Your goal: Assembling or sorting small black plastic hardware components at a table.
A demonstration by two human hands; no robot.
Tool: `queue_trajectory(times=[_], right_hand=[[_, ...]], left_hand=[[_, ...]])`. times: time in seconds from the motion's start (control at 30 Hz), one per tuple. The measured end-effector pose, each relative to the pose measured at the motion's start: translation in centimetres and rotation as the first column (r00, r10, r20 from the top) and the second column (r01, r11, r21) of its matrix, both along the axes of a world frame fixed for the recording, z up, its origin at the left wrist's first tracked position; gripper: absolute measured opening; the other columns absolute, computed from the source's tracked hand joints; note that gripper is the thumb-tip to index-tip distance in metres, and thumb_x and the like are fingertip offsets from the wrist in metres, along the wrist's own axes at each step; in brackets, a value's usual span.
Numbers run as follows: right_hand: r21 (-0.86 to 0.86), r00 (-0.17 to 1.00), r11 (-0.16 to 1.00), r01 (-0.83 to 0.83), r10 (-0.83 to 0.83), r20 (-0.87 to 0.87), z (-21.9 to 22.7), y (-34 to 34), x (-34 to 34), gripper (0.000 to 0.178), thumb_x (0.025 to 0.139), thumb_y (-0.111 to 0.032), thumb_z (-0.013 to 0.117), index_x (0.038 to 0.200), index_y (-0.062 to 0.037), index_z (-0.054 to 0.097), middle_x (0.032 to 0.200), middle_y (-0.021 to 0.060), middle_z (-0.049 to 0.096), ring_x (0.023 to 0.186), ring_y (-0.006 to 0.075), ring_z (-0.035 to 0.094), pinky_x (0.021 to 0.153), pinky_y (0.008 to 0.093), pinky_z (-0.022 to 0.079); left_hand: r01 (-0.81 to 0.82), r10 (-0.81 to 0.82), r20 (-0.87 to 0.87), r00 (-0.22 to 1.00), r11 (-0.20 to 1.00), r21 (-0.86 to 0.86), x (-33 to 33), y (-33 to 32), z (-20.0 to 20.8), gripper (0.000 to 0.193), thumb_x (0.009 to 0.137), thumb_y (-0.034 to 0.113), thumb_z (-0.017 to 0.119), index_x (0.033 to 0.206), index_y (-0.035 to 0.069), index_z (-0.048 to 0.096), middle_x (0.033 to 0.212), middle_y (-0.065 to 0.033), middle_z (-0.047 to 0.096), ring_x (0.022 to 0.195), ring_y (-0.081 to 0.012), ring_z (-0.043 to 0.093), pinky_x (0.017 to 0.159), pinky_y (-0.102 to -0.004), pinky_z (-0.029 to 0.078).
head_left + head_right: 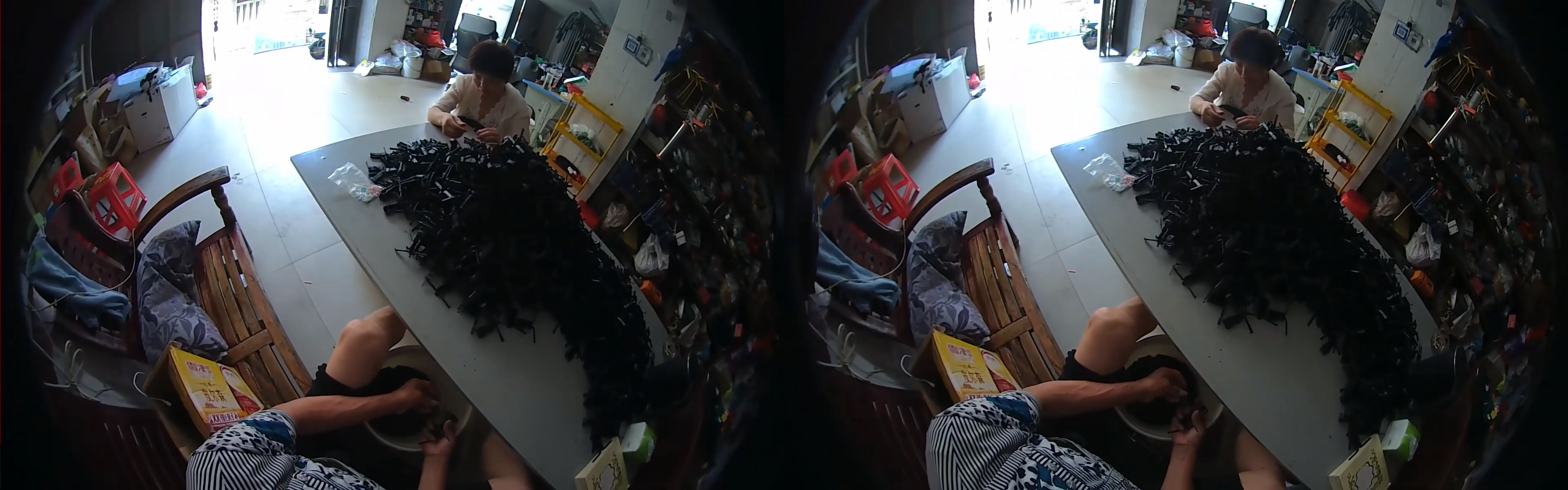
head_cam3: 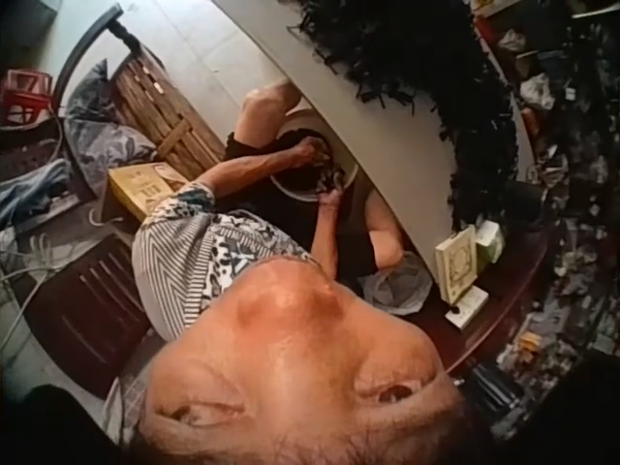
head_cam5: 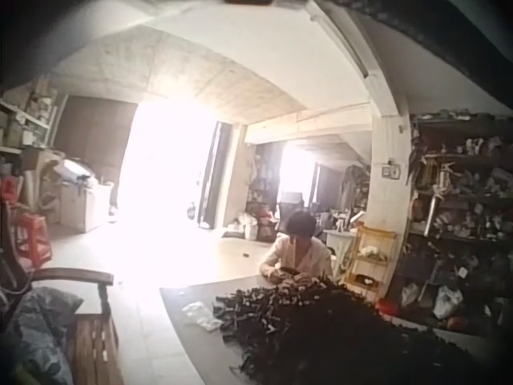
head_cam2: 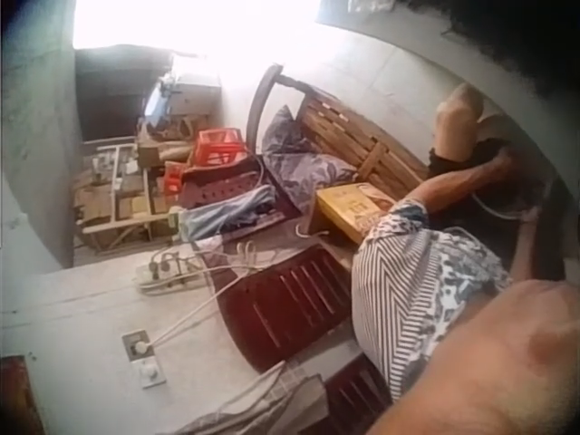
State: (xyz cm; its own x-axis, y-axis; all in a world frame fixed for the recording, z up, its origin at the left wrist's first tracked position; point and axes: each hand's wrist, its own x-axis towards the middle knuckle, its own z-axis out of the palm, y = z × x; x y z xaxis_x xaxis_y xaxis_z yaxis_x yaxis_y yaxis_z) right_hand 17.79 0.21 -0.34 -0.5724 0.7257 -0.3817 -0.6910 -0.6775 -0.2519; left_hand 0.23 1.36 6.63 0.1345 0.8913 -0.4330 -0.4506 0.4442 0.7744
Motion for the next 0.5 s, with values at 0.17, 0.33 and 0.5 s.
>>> queue_trajectory(times=[0.17,0.33,0.5], right_hand=[[0.126,0.955,0.987,0.097,-0.128,0.266,2.0,-1.3,-0.1,0.026,0.069,-0.022,0.063,0.088,-0.0079,0.051,0.068,0.0043,0.050,0.047,0.0135,0.043,0.035,0.0221,0.032],[0.039,0.918,0.981,0.191,-0.192,0.347,2.3,-1.3,-1.0,0.025,0.070,-0.015,0.063,0.092,-0.0097,0.051,0.075,0.0031,0.054,0.058,0.0150,0.053,0.039,0.0214,0.040],[0.289,0.963,0.936,0.202,-0.243,0.114,5.2,0.4,-2.8,0.021,0.067,-0.011,0.066,0.082,-0.0084,0.052,0.072,0.0001,0.050,0.053,0.0102,0.046,0.036,0.0190,0.031]], left_hand=[[0.094,-0.092,-0.048,0.995,0.994,0.049,0.3,-0.7,-0.8,0.022,0.065,0.005,0.067,0.084,0.000,0.056,0.073,-0.0058,0.056,0.063,-0.0146,0.054,0.056,-0.0263,0.047],[0.233,-0.135,-0.342,0.930,0.936,0.265,-0.1,0.4,-1.2,0.024,0.064,0.003,0.066,0.087,-0.002,0.059,0.072,-0.0058,0.059,0.063,-0.0127,0.053,0.057,-0.0279,0.046],[0.241,-0.224,-0.117,0.968,0.956,0.169,-2.0,1.9,0.4,0.022,0.066,0.000,0.061,0.087,-0.002,0.058,0.072,-0.0055,0.059,0.062,-0.0127,0.054,0.058,-0.0254,0.046]])
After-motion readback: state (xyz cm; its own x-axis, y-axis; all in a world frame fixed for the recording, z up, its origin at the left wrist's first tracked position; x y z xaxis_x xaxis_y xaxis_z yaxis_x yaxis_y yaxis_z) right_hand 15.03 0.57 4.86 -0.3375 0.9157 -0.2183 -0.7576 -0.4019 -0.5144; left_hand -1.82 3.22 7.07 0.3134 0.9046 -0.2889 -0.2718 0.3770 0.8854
